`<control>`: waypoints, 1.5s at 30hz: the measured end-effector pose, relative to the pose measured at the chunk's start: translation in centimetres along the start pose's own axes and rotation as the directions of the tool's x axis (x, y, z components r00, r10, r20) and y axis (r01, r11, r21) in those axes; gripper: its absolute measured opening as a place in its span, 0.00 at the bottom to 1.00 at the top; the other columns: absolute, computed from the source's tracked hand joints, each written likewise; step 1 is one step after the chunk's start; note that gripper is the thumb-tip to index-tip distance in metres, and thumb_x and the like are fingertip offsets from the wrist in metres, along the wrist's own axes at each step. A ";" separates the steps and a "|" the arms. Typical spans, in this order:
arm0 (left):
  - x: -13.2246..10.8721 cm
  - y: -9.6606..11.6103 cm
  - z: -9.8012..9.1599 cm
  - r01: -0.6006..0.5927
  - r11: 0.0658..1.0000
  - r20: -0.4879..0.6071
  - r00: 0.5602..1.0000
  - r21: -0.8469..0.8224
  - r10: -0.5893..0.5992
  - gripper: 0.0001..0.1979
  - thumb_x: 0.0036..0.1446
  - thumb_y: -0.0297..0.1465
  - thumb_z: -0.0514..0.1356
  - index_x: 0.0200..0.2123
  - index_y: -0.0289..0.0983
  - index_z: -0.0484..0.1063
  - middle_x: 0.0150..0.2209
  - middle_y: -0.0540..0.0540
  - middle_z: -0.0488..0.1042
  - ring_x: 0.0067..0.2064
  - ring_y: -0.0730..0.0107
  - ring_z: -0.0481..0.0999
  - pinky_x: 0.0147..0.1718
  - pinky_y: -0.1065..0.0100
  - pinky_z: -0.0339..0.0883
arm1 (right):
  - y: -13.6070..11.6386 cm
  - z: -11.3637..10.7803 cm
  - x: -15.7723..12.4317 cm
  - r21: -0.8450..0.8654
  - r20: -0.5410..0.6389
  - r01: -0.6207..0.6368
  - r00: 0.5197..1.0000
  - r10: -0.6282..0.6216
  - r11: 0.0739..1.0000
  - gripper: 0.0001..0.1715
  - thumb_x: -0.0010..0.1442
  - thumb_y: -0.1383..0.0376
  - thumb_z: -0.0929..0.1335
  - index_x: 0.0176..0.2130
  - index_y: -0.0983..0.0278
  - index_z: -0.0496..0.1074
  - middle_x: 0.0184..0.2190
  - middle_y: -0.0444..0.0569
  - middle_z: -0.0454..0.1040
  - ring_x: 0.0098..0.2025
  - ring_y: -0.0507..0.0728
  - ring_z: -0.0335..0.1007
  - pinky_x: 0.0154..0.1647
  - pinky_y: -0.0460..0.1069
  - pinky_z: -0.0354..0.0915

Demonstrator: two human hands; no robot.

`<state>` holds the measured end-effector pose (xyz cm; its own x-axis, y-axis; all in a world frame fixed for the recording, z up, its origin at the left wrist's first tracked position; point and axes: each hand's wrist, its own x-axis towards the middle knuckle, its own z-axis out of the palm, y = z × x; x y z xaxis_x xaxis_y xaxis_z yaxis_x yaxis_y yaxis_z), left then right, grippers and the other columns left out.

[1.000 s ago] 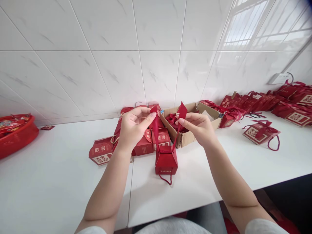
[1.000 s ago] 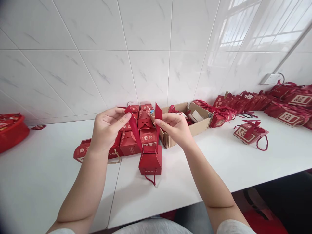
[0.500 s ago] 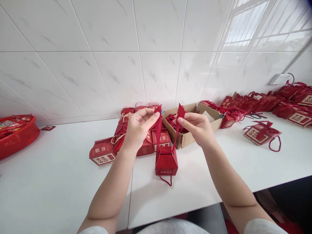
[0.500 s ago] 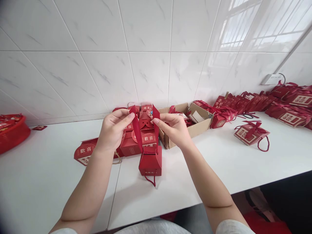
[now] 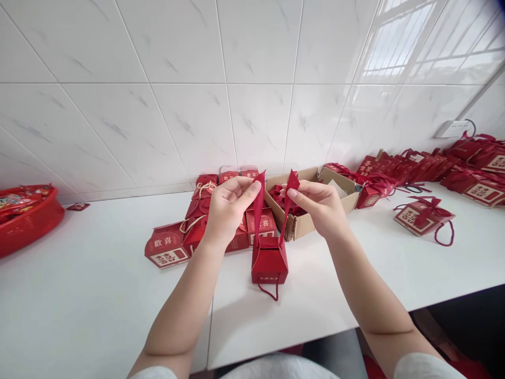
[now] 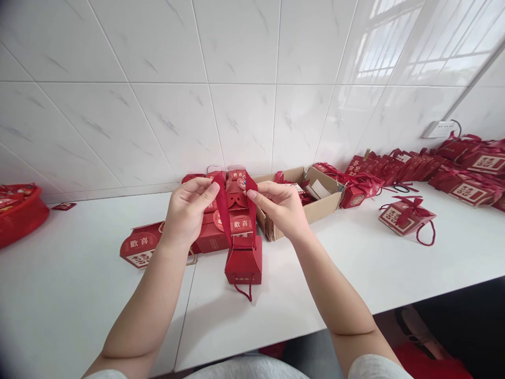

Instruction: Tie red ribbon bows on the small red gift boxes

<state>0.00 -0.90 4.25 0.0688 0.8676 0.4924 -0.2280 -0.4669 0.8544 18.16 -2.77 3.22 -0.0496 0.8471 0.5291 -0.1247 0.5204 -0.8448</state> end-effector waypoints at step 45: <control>0.6 -1.7 1.2 -0.252 0.884 0.093 0.968 0.394 0.235 0.11 0.46 0.38 0.69 0.27 0.39 0.73 0.27 0.50 0.72 0.29 0.71 0.72 0.32 0.68 0.66 | 1.4 0.9 0.5 0.322 0.345 -0.504 0.851 0.396 0.802 0.19 0.57 0.51 0.68 0.29 0.64 0.73 0.25 0.45 0.76 0.25 0.51 0.72 0.27 0.46 0.70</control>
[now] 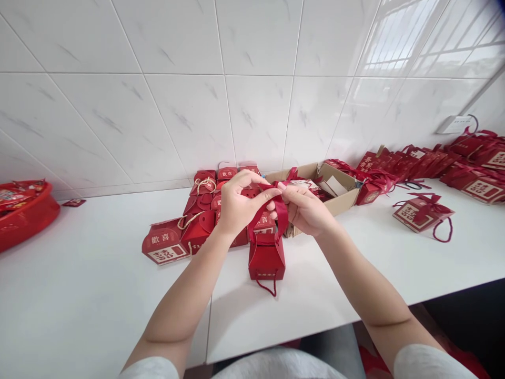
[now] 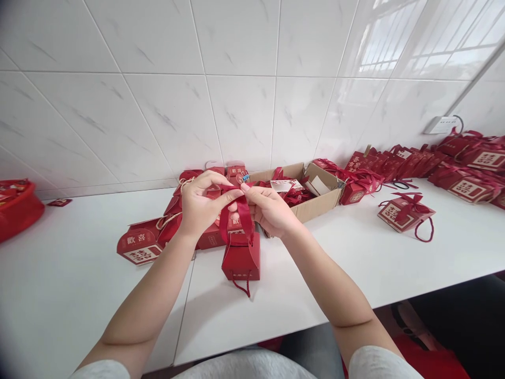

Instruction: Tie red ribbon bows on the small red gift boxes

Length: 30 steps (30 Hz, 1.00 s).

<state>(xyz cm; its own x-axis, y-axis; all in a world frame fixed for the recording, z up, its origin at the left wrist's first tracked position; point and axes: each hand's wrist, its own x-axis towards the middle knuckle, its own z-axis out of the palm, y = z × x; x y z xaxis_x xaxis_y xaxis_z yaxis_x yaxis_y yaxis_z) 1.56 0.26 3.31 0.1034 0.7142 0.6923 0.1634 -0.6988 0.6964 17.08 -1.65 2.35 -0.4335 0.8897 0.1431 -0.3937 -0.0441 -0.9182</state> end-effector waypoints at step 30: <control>-3.1 -3.6 -2.1 0.612 0.762 0.532 0.727 -0.215 -0.434 0.14 0.47 0.24 0.54 0.34 0.37 0.78 0.34 0.46 0.77 0.35 0.67 0.75 0.35 0.67 0.69 | 2.0 -3.4 -0.4 -0.855 0.502 0.418 0.818 -0.282 -0.307 0.18 0.65 0.74 0.55 0.34 0.67 0.70 0.27 0.52 0.69 0.29 0.55 0.63 0.36 0.51 0.63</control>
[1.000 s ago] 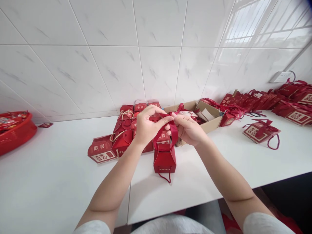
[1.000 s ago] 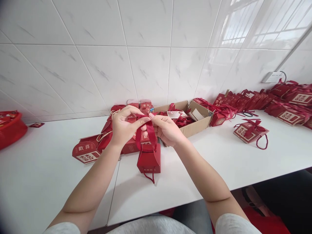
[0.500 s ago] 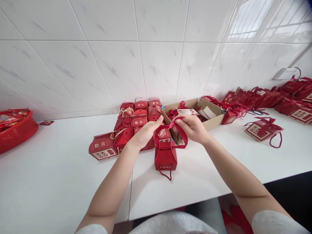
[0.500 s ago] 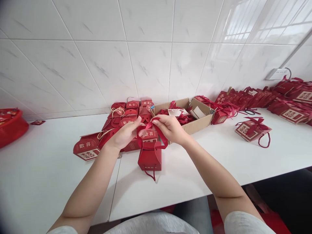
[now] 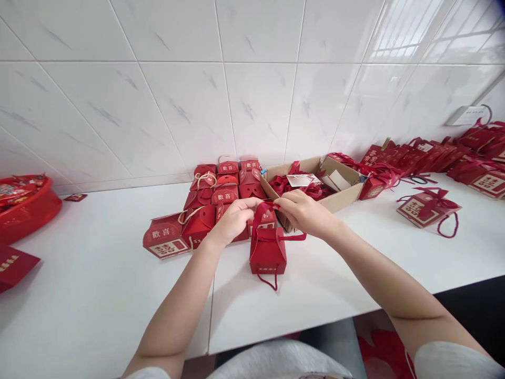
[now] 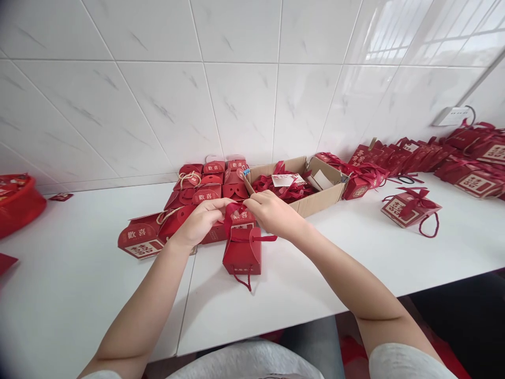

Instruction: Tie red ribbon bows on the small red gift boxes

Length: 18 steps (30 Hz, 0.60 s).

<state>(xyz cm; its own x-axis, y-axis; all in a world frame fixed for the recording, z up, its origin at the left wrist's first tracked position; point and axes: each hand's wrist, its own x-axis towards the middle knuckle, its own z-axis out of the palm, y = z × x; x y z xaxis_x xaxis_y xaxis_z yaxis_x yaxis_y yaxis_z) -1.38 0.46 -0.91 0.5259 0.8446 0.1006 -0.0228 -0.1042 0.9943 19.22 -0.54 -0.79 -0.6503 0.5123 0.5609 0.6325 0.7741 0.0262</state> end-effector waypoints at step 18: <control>0.6 -0.3 0.9 -0.172 0.949 -0.257 0.936 0.262 0.241 0.08 0.48 0.32 0.65 0.32 0.35 0.73 0.30 0.48 0.77 0.33 0.69 0.77 0.35 0.69 0.73 | -0.4 1.0 0.3 0.097 -0.149 -0.028 0.988 0.042 0.995 0.16 0.67 0.69 0.57 0.39 0.70 0.71 0.27 0.51 0.70 0.30 0.54 0.63 0.36 0.49 0.64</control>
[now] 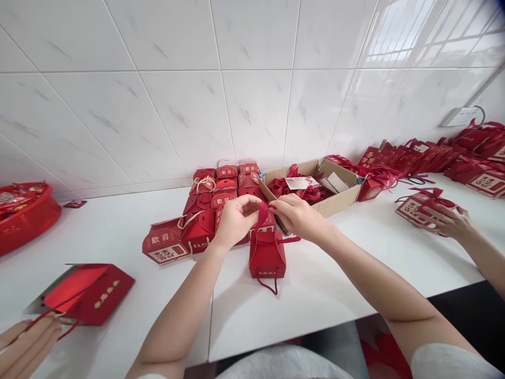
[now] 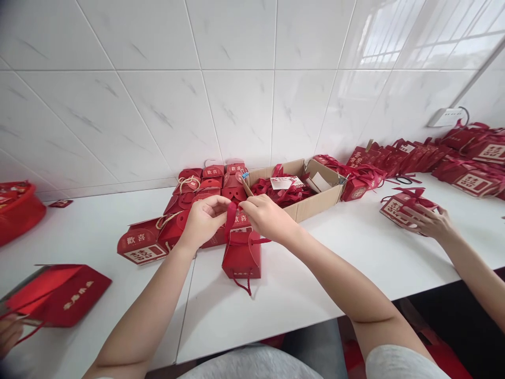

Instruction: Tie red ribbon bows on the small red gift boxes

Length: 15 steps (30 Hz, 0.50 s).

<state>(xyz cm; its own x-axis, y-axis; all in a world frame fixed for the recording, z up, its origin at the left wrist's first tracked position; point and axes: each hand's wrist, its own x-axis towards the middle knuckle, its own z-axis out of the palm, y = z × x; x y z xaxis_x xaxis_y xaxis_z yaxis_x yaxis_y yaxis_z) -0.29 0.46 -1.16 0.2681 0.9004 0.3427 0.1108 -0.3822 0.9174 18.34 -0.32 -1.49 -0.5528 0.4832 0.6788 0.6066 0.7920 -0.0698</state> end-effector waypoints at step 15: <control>-1.3 2.9 -2.7 -0.165 0.885 -0.019 0.981 0.436 0.192 0.04 0.56 0.31 0.60 0.34 0.37 0.73 0.34 0.48 0.77 0.36 0.69 0.76 0.38 0.70 0.70 | -0.8 -0.6 -1.8 0.858 0.081 -0.407 0.711 0.698 0.315 0.19 0.60 0.51 0.66 0.37 0.61 0.79 0.38 0.48 0.78 0.46 0.58 0.72 0.50 0.53 0.65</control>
<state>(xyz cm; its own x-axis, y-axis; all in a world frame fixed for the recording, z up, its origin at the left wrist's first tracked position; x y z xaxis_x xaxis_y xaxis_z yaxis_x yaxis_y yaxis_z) -2.87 -1.22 1.58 0.2662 0.8141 0.5161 0.4711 -0.5770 0.6672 19.18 -2.06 -2.23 -0.0159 0.9270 0.3748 -0.0745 0.3727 -0.9250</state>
